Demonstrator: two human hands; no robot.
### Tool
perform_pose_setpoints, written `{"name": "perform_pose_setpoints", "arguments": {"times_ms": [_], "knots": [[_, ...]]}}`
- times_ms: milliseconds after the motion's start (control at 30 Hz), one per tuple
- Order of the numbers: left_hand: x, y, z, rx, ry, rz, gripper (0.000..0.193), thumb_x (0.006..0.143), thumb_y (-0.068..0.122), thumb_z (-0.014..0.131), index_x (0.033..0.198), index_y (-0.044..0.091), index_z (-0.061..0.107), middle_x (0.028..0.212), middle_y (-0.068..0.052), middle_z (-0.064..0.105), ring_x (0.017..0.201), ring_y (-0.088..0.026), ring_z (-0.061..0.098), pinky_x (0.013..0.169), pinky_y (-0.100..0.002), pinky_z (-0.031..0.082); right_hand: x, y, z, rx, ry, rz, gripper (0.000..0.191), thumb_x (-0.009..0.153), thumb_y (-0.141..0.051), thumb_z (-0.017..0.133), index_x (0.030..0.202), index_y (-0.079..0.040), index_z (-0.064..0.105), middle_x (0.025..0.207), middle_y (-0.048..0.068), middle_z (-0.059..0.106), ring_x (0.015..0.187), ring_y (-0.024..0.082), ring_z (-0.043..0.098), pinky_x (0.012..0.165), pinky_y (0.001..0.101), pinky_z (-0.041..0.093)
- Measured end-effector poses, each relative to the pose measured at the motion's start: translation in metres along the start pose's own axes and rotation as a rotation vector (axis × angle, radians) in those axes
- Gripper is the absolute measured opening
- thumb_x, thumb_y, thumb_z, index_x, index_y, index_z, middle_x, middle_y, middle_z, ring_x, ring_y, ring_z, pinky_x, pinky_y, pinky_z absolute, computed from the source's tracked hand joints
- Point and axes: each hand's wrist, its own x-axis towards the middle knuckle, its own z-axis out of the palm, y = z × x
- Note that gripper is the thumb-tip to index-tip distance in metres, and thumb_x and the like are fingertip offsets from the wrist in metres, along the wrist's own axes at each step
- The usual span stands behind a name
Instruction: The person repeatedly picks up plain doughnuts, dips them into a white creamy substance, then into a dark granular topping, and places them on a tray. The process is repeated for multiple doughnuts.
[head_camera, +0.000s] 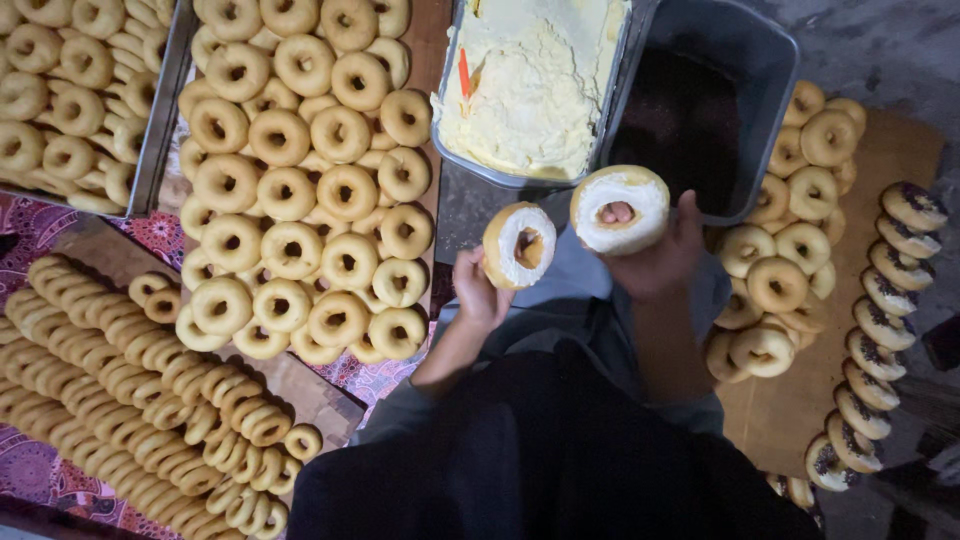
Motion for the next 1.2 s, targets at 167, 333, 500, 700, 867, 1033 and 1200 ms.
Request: {"name": "perform_pose_setpoints", "arguments": {"times_ms": [167,333,500,700,867,1033,1200], "knots": [[-0.004,0.013,0.052,0.486,0.013,0.156,0.059,0.102,0.044,0.046,0.14,-0.001,0.055,0.148,-0.016,0.049,0.138,-0.028,0.049,0.118,-0.04,0.041,-0.004,-0.002,-0.005,-0.214,0.403,-0.112,0.071,0.101,-0.047,0.052,0.151,0.003,0.047,0.15,0.021,0.057,0.142,0.037,0.053,0.125,0.0557,0.039],[-0.009,0.026,0.097,1.249,-0.155,0.514,0.053,0.107,0.042,0.053,0.125,-0.007,0.059,0.158,-0.015,0.031,0.151,-0.031,0.036,0.127,-0.041,0.032,-0.008,0.005,0.003,-0.437,0.21,-0.152,0.071,0.101,-0.043,0.059,0.152,0.006,0.05,0.147,0.022,0.058,0.138,0.034,0.056,0.124,0.0512,0.04],[-0.004,0.011,0.105,0.638,-0.107,0.247,0.061,0.108,0.044,0.046,0.149,-0.001,0.045,0.153,-0.016,0.043,0.145,-0.027,0.043,0.124,-0.041,0.033,-0.008,0.009,0.013,-0.186,0.211,-0.185,0.062,0.11,-0.041,0.056,0.144,0.01,0.053,0.127,0.021,0.063,0.119,0.032,0.062,0.116,0.0503,0.045],[-0.006,0.0,0.081,0.168,-0.036,-0.029,0.066,0.111,0.049,0.036,0.154,-0.002,0.041,0.152,-0.017,0.052,0.142,-0.029,0.05,0.122,-0.045,0.038,-0.011,0.008,0.02,-0.046,0.005,-0.136,0.049,0.108,-0.042,0.051,0.138,-0.003,0.06,0.116,0.014,0.065,0.118,0.031,0.063,0.106,0.0654,0.051],[-0.003,-0.004,0.067,0.045,-0.001,-0.163,0.071,0.11,0.054,0.034,0.153,-0.001,0.043,0.147,-0.017,0.056,0.136,-0.03,0.055,0.117,-0.046,0.041,-0.026,0.025,0.025,-0.93,0.203,-0.486,0.056,0.09,-0.037,0.074,0.137,-0.008,0.063,0.132,0.012,0.064,0.116,0.027,0.062,0.102,0.0469,0.051],[-0.003,-0.011,0.054,0.151,-0.034,-0.145,0.065,0.114,0.05,0.037,0.152,-0.002,0.047,0.145,-0.019,0.058,0.133,-0.032,0.056,0.117,-0.047,0.043,-0.012,0.02,-0.007,-2.12,-0.336,-0.63,0.053,0.082,-0.026,0.088,0.129,-0.013,0.065,0.119,0.013,0.068,0.113,0.033,0.064,0.1,0.0471,0.053],[-0.004,-0.002,0.037,0.066,0.002,-0.172,0.065,0.109,0.051,0.037,0.148,0.0,0.051,0.144,-0.017,0.059,0.133,-0.032,0.057,0.116,-0.048,0.043,0.0,-0.037,-0.064,-1.705,0.572,-0.581,0.038,0.097,-0.023,0.08,0.131,-0.009,0.07,0.123,0.011,0.071,0.116,0.032,0.067,0.105,0.046,0.054]]}}
